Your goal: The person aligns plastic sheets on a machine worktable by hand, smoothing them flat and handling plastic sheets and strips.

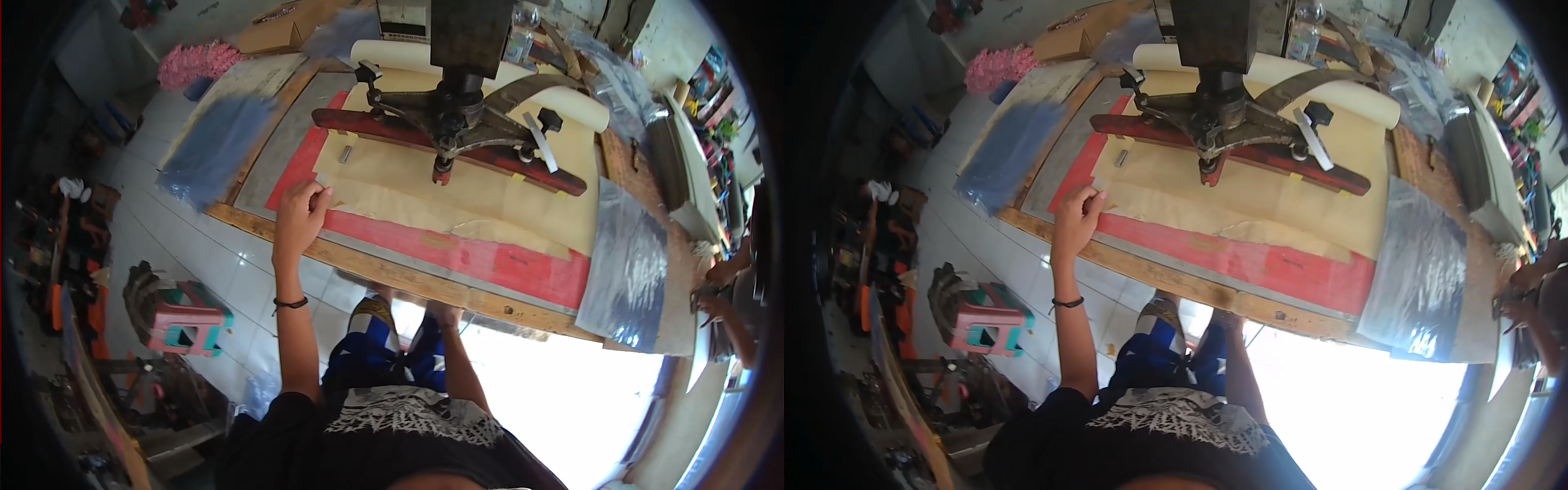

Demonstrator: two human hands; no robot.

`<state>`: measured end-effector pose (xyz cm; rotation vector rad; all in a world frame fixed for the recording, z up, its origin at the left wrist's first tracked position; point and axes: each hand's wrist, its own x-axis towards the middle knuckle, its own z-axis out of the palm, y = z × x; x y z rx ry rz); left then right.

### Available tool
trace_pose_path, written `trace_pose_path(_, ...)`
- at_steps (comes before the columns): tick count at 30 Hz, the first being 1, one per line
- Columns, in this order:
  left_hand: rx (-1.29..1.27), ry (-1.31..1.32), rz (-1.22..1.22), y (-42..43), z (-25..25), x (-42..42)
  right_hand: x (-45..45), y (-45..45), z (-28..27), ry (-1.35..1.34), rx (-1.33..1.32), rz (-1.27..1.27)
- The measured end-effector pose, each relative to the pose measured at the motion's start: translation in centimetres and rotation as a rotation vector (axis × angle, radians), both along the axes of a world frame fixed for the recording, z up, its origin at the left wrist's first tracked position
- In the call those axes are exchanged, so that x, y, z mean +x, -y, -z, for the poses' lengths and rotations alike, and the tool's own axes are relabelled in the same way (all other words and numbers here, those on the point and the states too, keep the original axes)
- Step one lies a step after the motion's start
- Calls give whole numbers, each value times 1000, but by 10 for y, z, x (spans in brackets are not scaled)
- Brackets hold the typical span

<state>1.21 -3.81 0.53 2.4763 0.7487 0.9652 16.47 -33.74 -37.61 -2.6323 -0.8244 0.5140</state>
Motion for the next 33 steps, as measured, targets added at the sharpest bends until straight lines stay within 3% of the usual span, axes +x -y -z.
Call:
trace_pose_path(1, 11, 6, -5, 0, -2, 0, -3, -2, -14, 84, 171, 102)
trace_pose_path(4, -22, 30, 6, -1, -10, -2, -9, 5, -36, 20, 232, 204)
trace_pose_path(5, -49, 35, 22, 2, -11, -5, -4, 9, -41, -84, 106, 193)
trace_pose_path(9, -64, 35, 19, -2, -6, -7, 11, 15, -50, -226, 93, 301)
trace_pose_path(15, -15, 62, 50, -6, 3, -8, 5, 13, -99, -281, 226, 304)
trace_pose_path(18, -1, 63, 66, -8, 3, -9, 2, 11, -88, -231, 233, 321)
trace_pose_path(20, -27, 60, 73, -4, 0, -10, -1, 28, -67, -291, 386, 281)
trace_pose_path(22, -24, 76, 100, -5, 1, -10, -11, 56, -95, -390, 564, 218)
trace_pose_path(26, -2, 57, 92, -8, 5, -11, -38, 117, -172, -413, 543, 118)
trace_pose_path(28, -15, 62, 115, -6, 5, -12, -40, 152, -236, -608, 632, 6)
trace_pose_path(30, 2, 83, 122, -8, 6, -11, -46, 154, -302, -629, 799, -112)
trace_pose_path(33, 28, 101, 137, -8, 7, -15, -44, 145, -366, -526, 902, -63)
